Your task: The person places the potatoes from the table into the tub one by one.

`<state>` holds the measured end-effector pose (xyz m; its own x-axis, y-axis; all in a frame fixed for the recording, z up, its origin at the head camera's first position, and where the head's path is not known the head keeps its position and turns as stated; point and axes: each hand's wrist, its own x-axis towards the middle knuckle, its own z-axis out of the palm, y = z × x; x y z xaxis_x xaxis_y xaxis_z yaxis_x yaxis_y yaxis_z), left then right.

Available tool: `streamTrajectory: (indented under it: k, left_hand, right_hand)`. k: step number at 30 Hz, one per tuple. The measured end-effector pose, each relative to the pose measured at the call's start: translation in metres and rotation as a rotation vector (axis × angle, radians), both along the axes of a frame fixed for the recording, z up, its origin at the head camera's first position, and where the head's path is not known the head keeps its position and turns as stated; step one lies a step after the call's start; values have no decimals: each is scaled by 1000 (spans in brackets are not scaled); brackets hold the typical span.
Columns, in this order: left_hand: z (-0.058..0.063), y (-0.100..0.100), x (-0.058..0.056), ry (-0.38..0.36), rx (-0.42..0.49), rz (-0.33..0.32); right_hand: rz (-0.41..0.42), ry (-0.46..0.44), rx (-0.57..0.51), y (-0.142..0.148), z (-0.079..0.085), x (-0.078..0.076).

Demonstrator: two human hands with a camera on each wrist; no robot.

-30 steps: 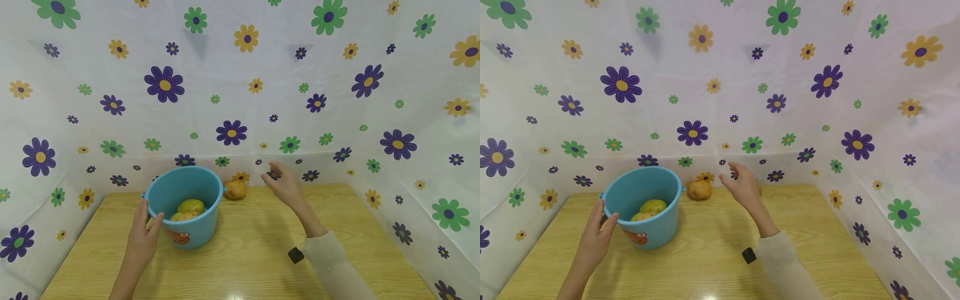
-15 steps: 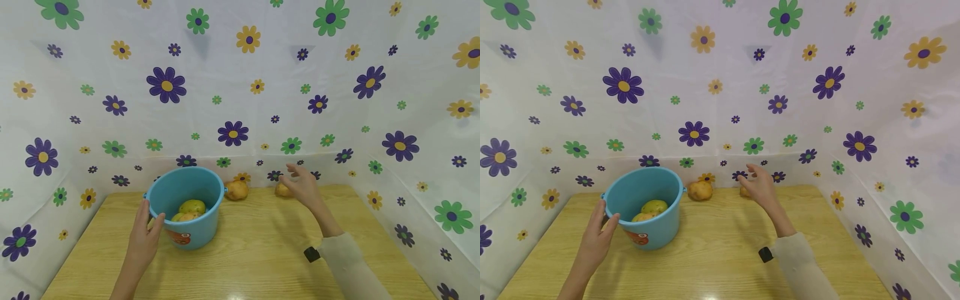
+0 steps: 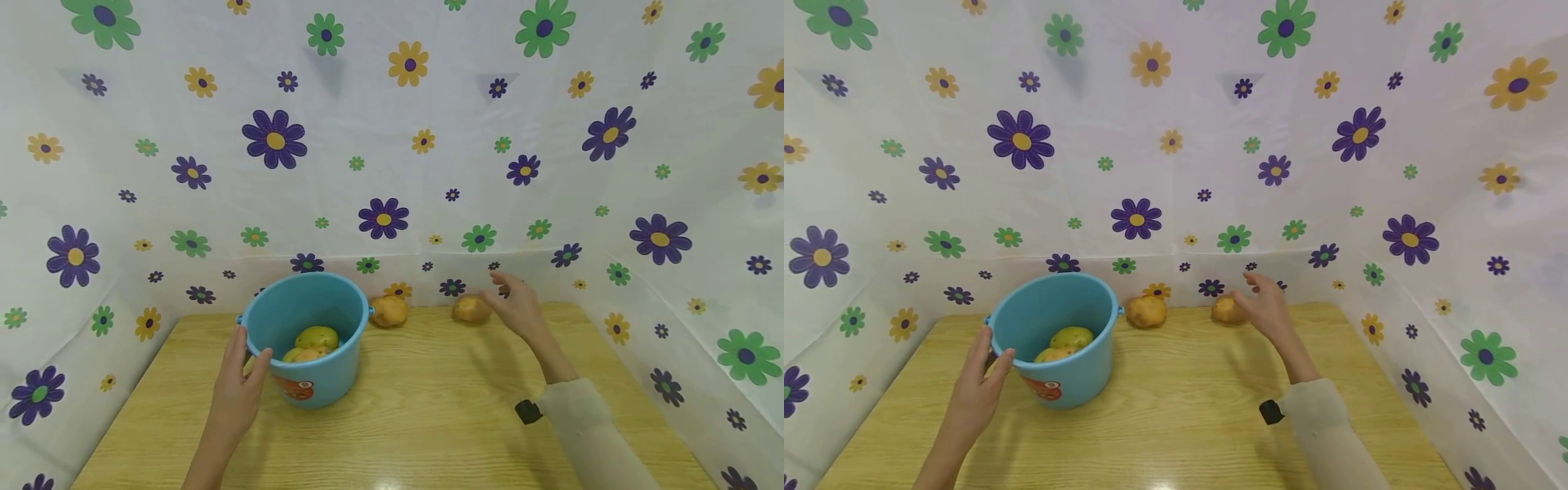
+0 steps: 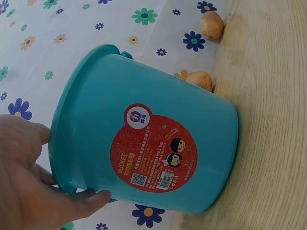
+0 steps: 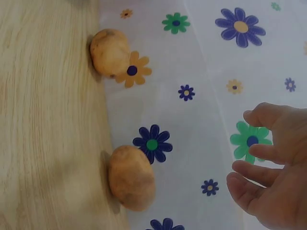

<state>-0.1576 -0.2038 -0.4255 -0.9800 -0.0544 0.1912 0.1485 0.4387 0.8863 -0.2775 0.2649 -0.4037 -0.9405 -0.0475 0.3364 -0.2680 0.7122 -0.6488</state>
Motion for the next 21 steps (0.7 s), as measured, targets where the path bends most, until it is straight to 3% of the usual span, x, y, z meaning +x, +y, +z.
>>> streamTrajectory:
  k: [21]
  left_hand:
    - [0, 0, 0, 2, 17, -3]
  right_hand:
    - [-12, -105, 52, 19, -40, -30]
